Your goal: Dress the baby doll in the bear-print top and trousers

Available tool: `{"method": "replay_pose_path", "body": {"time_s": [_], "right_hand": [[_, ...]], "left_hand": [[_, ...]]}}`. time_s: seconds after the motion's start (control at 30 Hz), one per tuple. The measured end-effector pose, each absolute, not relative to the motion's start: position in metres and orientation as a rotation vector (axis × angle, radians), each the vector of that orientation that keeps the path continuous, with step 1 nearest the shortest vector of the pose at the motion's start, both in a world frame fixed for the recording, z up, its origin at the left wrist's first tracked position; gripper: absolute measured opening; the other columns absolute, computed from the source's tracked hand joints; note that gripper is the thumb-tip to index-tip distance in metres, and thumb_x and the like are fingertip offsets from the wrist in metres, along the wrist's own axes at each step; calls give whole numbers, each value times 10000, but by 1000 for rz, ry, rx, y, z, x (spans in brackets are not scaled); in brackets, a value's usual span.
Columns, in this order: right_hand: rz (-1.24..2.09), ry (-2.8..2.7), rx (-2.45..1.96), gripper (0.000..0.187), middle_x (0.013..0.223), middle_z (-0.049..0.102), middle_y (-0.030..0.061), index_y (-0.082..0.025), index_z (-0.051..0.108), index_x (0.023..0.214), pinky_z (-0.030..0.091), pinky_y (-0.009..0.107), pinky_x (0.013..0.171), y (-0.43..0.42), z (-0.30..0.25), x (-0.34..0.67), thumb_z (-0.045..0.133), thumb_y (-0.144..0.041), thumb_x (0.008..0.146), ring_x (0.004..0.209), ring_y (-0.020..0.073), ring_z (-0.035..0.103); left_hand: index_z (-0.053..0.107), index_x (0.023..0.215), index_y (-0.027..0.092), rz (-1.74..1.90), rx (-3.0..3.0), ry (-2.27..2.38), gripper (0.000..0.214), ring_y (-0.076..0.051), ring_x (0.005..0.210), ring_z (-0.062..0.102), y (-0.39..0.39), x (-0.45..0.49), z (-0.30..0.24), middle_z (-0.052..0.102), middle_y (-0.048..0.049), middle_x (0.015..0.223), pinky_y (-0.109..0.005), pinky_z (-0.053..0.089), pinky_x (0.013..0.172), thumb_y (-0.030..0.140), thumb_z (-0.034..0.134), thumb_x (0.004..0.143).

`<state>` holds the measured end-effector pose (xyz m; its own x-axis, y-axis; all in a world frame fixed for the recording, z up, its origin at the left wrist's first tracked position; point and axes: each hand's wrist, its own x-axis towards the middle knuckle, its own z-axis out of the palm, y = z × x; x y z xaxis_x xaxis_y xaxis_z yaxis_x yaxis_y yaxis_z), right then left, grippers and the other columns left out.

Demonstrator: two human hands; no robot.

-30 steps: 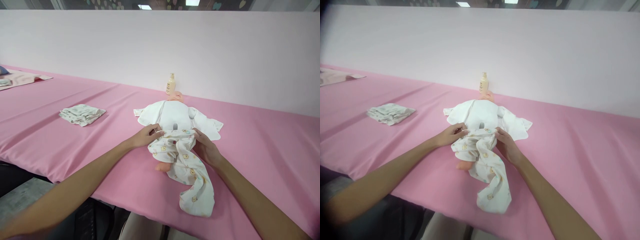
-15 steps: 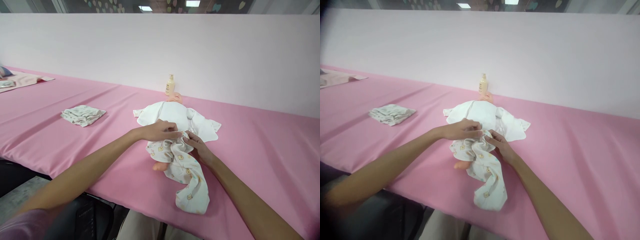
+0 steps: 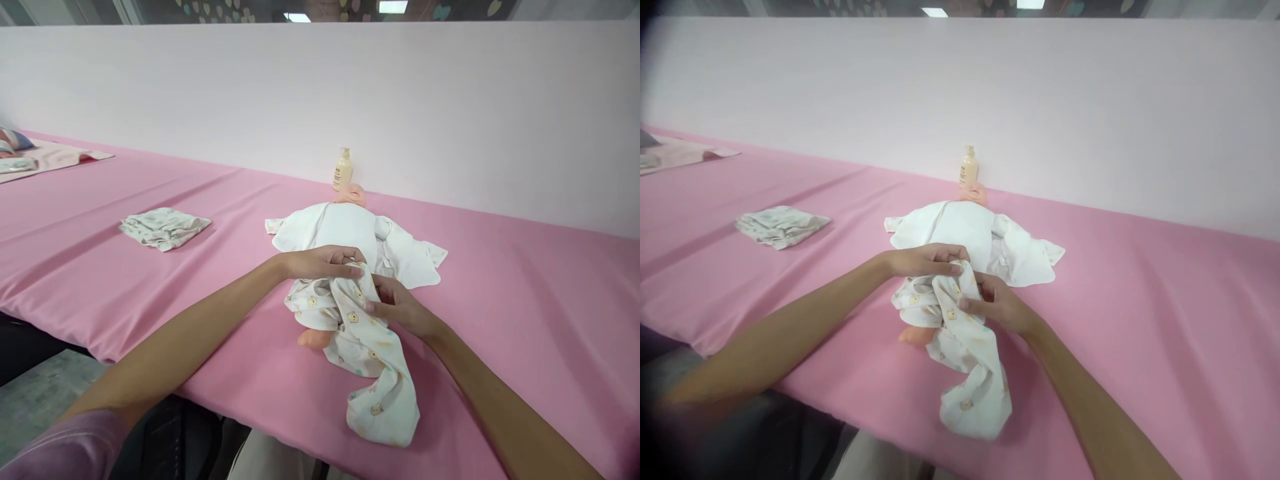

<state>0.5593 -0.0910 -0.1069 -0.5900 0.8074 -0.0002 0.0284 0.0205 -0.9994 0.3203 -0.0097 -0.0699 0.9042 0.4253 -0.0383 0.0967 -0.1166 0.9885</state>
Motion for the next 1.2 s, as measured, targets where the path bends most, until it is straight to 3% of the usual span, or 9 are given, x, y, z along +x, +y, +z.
{"method": "replay_pose_path", "body": {"time_s": [0.17,0.27,0.33,0.53,0.73,0.83,1.0,1.1,1.2], "right_hand": [[1646,-1731,-857,338,835,695,11,-174,749,947,475,264,658,-90,-112,561,888,-463,842,747,164,621],[1624,-1602,-781,356,822,701,20,-174,761,919,477,273,666,-89,-119,560,807,-528,917,731,160,625],[1614,-1538,-756,374,868,734,41,-180,782,1005,513,303,733,-90,-121,559,775,-549,942,801,190,669],[1508,-1580,-838,459,1118,779,69,-245,713,1366,548,364,936,-92,-115,556,680,-548,1023,1044,235,709],[1614,-1738,-786,663,1311,733,85,-274,592,1523,575,361,936,-91,-107,558,785,-540,947,1135,251,704],[1649,-1724,-807,654,1305,734,90,-254,624,1480,583,368,943,-91,-108,558,839,-486,908,1153,261,705],[1594,-1419,-792,393,1200,746,60,-269,666,1301,581,328,890,-93,-117,550,743,-497,990,1031,204,717],[1616,-1361,-776,310,1102,738,33,-271,658,1196,569,296,814,-94,-118,548,734,-496,997,950,182,703],[1613,-1450,-831,301,1058,721,21,-252,673,1161,559,275,814,-93,-114,550,744,-492,993,939,168,685]], "left_hand": [[672,1113,217,257,1699,412,387,-163,841,689,-12,322,-70,739,-41,989,-267,518,712,559,752,949],[707,1037,213,213,1815,437,380,-172,872,668,-13,323,-68,711,-17,994,-267,500,731,472,889,827],[715,991,205,171,1858,429,364,-181,871,661,-13,322,-68,695,-8,959,-276,496,744,433,917,792],[643,1087,217,276,1734,383,332,-176,931,661,-7,312,-72,678,-22,1028,-275,506,782,490,773,949],[572,1041,209,387,1599,382,364,-142,839,643,-4,310,-74,639,-1,926,-251,501,736,524,739,971],[638,1038,190,363,1636,447,412,-161,833,651,-6,310,-73,664,-24,933,-266,513,734,576,746,942],[738,1098,186,317,1669,488,526,-222,949,704,-4,307,-75,742,-71,1047,-304,551,804,652,792,860],[748,1148,205,250,1692,445,545,-228,994,721,-2,306,-76,767,-59,1125,-319,567,866,592,882,788],[725,1217,219,218,1708,399,514,-244,1094,728,-2,306,-75,770,-65,1200,-362,561,987,521,873,829]]}}
